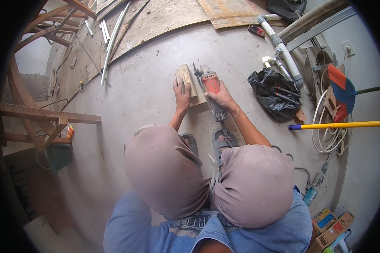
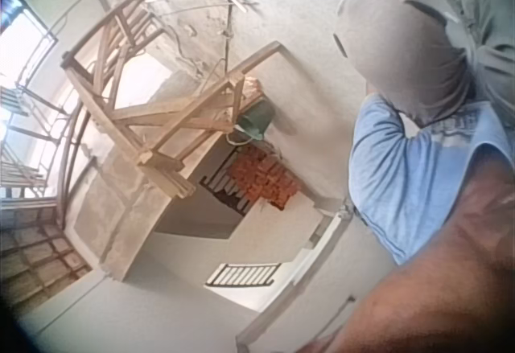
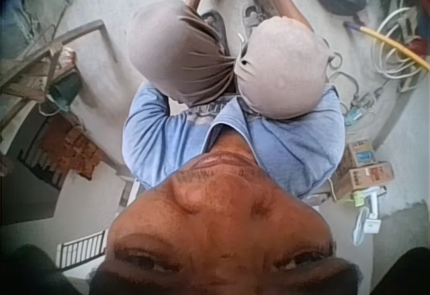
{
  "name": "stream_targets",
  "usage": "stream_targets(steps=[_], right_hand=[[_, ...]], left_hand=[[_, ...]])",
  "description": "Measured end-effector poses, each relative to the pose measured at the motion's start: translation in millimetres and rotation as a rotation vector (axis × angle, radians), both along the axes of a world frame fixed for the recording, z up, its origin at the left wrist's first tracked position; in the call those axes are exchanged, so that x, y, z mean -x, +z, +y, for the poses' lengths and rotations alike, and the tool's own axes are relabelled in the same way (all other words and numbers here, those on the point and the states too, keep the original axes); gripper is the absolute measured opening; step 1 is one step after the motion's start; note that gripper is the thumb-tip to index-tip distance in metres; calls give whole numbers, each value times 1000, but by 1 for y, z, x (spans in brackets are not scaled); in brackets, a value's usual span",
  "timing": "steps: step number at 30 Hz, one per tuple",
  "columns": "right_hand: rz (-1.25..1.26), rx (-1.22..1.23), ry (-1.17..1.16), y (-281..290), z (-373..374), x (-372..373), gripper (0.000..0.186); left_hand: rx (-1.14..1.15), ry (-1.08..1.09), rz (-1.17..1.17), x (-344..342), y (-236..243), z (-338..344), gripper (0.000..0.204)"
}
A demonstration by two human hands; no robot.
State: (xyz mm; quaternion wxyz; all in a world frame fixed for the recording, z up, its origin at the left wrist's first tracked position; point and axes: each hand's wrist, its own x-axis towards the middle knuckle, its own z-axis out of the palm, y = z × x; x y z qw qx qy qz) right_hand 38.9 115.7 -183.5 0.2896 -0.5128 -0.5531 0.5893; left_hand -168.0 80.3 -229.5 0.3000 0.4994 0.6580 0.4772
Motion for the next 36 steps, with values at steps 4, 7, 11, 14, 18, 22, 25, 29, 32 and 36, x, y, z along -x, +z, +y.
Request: stream_targets(steps=[4, 7, 11, 14, 18, 22, 25, 29, 32, 36], right_hand=[[1, -9, -8, -4, 0, -6, 82], [15, -7, -2, -4, -2, -4, 83], [14, 14, -9, -6, -2, -8, 84], [3, -5, 3, -4, -3, -6, 84], [6, 27, 8, -5, -5, -8, 82], [8, 30, 13, 0, -6, -8, 81], [6, 32, 16, 4, -7, -9, 80], [5, 29, 18, 4, -9, -9, 81], [12, 27, 9, 0, -9, -9, 81], [2, 29, 9, -2, -9, -10, 82]], left_hand=[[-6, -12, 0, -6, 1, 3, 72], [-3, 1, 5, -3, 1, 1, 72], [-1, 2, -19, -9, 3, 3, 72], [-5, 7, -8, -5, 2, 1, 71], [-1, -7, -5, -5, 1, 1, 70], [0, 0, 7, -3, -4, 2, 69], [4, 5, 16, -3, -5, 3, 68], [9, 6, 21, -4, -3, 2, 65], [4, 0, 9, -6, 0, 2, 67], [6, 2, 22, -6, 1, 2, 68]])
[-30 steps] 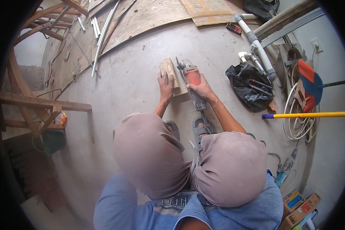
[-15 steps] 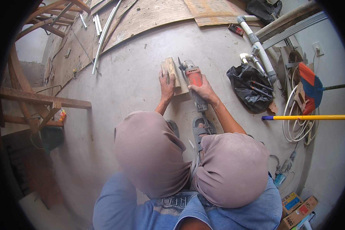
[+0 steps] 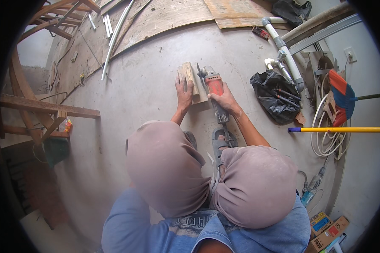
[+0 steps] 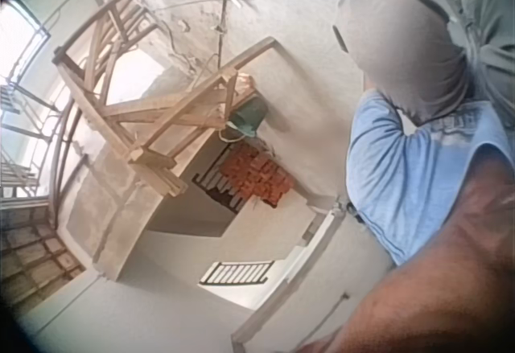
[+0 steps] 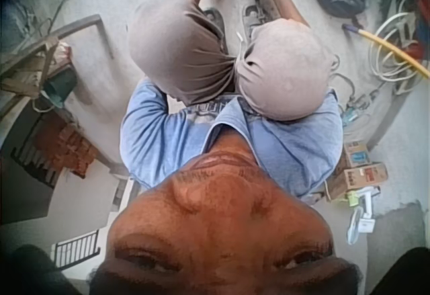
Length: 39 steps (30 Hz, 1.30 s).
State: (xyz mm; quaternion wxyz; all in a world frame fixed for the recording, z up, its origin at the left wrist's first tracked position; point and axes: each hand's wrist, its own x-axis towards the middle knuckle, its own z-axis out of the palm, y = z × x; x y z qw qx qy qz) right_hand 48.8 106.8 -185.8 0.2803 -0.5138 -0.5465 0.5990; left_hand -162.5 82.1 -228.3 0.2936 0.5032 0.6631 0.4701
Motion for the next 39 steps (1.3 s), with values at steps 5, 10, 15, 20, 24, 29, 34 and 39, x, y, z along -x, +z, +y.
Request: stream_targets(steps=[5, 10, 15, 20, 24, 29, 34, 39], right_hand=[[-14, 26, 4, 5, -2, 0, 81], [-11, 5, 2, 7, -4, 0, 80], [-14, 4, 2, 4, -5, -2, 80], [10, 22, 9, 3, -7, -1, 79], [-1, 10, 6, 6, -9, -5, 79], [-4, 2, 19, 5, -9, -4, 79], [-5, 33, 18, 9, -12, -6, 80], [9, 19, 18, 11, -15, -8, 79]], left_hand=[[-5, -4, -1, 2, -3, 0, 68], [-23, -5, 12, 4, -8, 2, 69], [-32, -10, 2, 1, -6, 2, 69], [-21, 2, 9, 3, -5, 1, 70], [-16, -1, 1, -1, -5, 2, 71], [-15, 5, 9, 2, -6, 2, 71], [-19, 5, 3, 1, -5, 2, 71], [-17, 9, -10, -1, -5, 2, 71]])
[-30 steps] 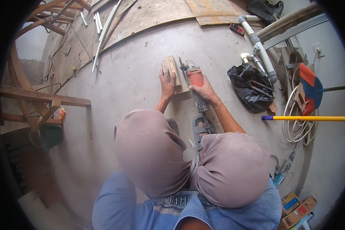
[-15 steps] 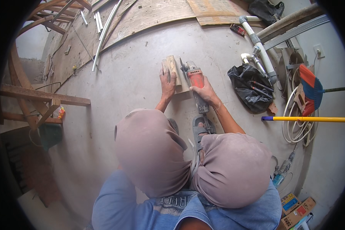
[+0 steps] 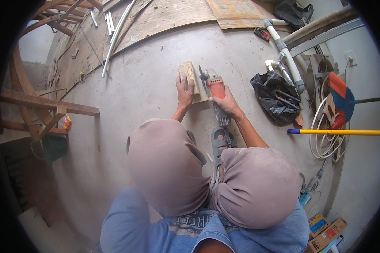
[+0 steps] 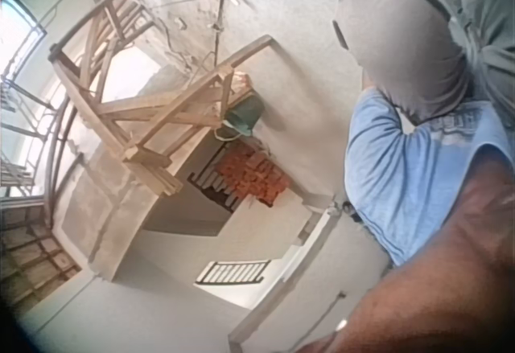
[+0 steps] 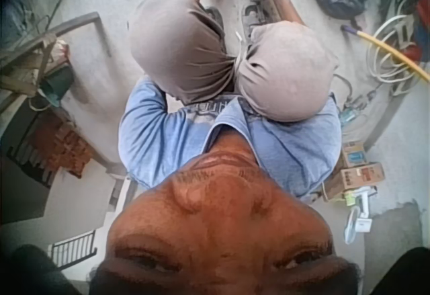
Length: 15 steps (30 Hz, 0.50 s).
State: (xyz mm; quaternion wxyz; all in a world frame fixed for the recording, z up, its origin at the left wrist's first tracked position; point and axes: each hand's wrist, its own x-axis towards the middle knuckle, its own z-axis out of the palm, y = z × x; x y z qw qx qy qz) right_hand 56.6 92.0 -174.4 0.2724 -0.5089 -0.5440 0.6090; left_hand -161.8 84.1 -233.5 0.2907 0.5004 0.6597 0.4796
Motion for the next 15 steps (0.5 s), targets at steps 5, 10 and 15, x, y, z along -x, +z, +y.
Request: stream_targets(steps=[5, 10, 15], right_hand=[[64, 28, 10, 5, -2, 8, 77], [36, 5, -1, 2, -2, 5, 76], [37, 36, -10, 0, -3, 4, 73]], left_hand=[[8, 30, -8, 8, -2, -2, 70], [-13, 30, -41, 2, 0, 0, 72], [-37, 16, -58, 0, 1, 0, 71]])
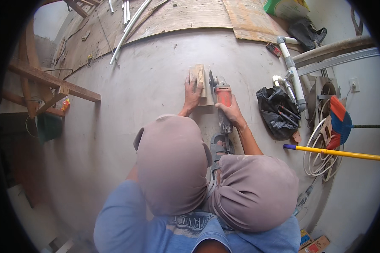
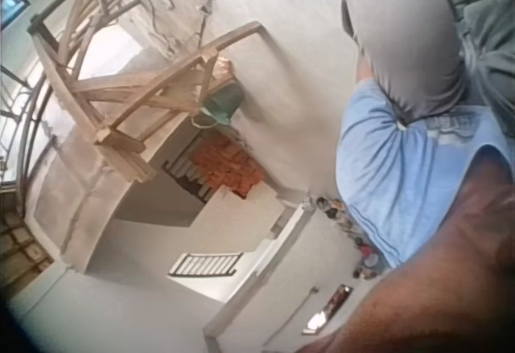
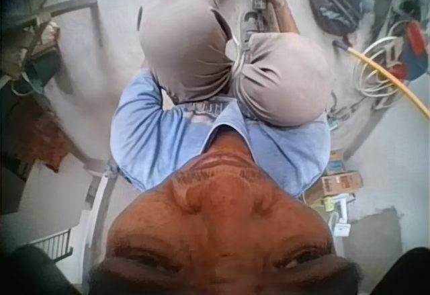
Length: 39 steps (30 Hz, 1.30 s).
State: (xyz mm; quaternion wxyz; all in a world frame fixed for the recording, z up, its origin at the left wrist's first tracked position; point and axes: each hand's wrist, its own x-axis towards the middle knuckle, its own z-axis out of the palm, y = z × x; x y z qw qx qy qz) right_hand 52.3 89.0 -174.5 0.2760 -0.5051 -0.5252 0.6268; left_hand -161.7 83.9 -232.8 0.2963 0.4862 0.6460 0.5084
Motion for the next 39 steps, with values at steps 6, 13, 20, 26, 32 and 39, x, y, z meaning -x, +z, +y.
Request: stream_targets(steps=[6, 13, 20, 26, 32, 39], right_hand=[[-22, 2, 4, 0, -2, 1, 70], [-33, -22, 8, -4, -4, -3, 69], [-20, -15, 3, 1, -7, -4, 67], [-1, 3, 8, 1, -10, -4, 66], [-11, 20, 5, 7, -13, -6, 67], [-21, 4, 14, 5, -13, -8, 67]], left_hand=[[-14, 7, 8, 2, 1, -2, 70], [-12, 15, 30, 0, 3, -1, 68], [1, 5, -3, -1, 4, 0, 70], [-6, 3, 5, 1, 4, -1, 70], [1, 3, -9, 0, 4, -1, 71], [-12, 4, -10, 0, 0, 1, 72]])
